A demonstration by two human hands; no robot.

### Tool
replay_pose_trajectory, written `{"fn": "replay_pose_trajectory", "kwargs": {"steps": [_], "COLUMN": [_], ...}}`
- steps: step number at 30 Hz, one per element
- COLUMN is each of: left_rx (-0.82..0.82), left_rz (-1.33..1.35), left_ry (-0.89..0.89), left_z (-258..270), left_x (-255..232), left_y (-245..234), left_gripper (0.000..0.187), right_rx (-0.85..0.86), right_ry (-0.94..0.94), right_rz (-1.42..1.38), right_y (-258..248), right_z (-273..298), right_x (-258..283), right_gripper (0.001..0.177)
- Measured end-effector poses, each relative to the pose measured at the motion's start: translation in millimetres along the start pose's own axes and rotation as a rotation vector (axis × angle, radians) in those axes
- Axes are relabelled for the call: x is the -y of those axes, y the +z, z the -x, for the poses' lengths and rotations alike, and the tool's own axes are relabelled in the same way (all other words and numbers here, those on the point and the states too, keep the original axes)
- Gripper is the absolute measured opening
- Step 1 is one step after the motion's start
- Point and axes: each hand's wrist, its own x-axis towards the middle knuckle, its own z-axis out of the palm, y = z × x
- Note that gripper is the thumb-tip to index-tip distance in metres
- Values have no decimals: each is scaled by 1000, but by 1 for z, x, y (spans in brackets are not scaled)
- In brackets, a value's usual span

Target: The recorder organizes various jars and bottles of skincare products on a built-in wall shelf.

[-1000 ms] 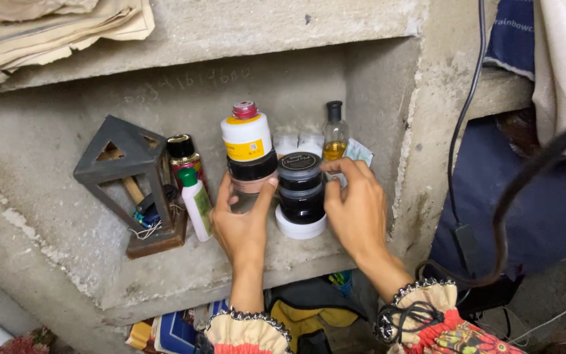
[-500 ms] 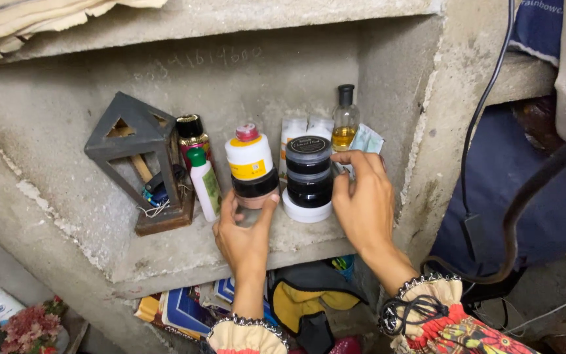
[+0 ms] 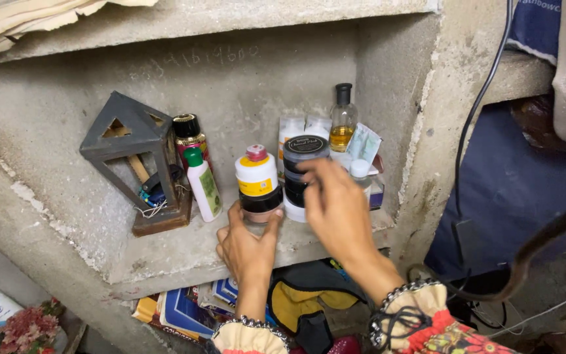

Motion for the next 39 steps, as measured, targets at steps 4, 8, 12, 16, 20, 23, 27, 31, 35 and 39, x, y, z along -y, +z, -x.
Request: {"fn": "replay_pose_trajectory", "kwargs": {"steps": [4,8,12,16,20,23,27,31,35,39], "left_rx": [40,73,93,111,109,130,158,102,57,-28], "left_rz": [-33,-48,-77,-114,-180,-222,-268,-249,-208,-119], "left_ry": [-8,6,22,-3,25,7,-28,15,25,48], "left_z": [1,3,3,2,0,0,2,4,6,7], "left_x": [-3,-5,-5,-3,-5,-9,-13,-10,-12,-6], "left_y": [-4,-6,-7,-5,-6,-8,-9,-5,-6,-6], "left_gripper": [84,81,79,75,72,72,70,81,96,93], "right_rx": [106,224,286,351,432,415,412,404,393,360], "right_ry": [103,216,267,296,372,302,277,281,291,321], "right_rz": [-34,-15,-29,-57,-48,-46,-63,-55,-88,-199], "right_y": [15,26,36,35,36,39,38,37,35,36], "right_z": [9,15,19,18,20,23,24,23,18,9], "right_x": [7,-7,-23,-21,-22,-30,-32,-32,-27,-18], "right_gripper": [28,39,44,44,46,46,43,40,39,34]}}
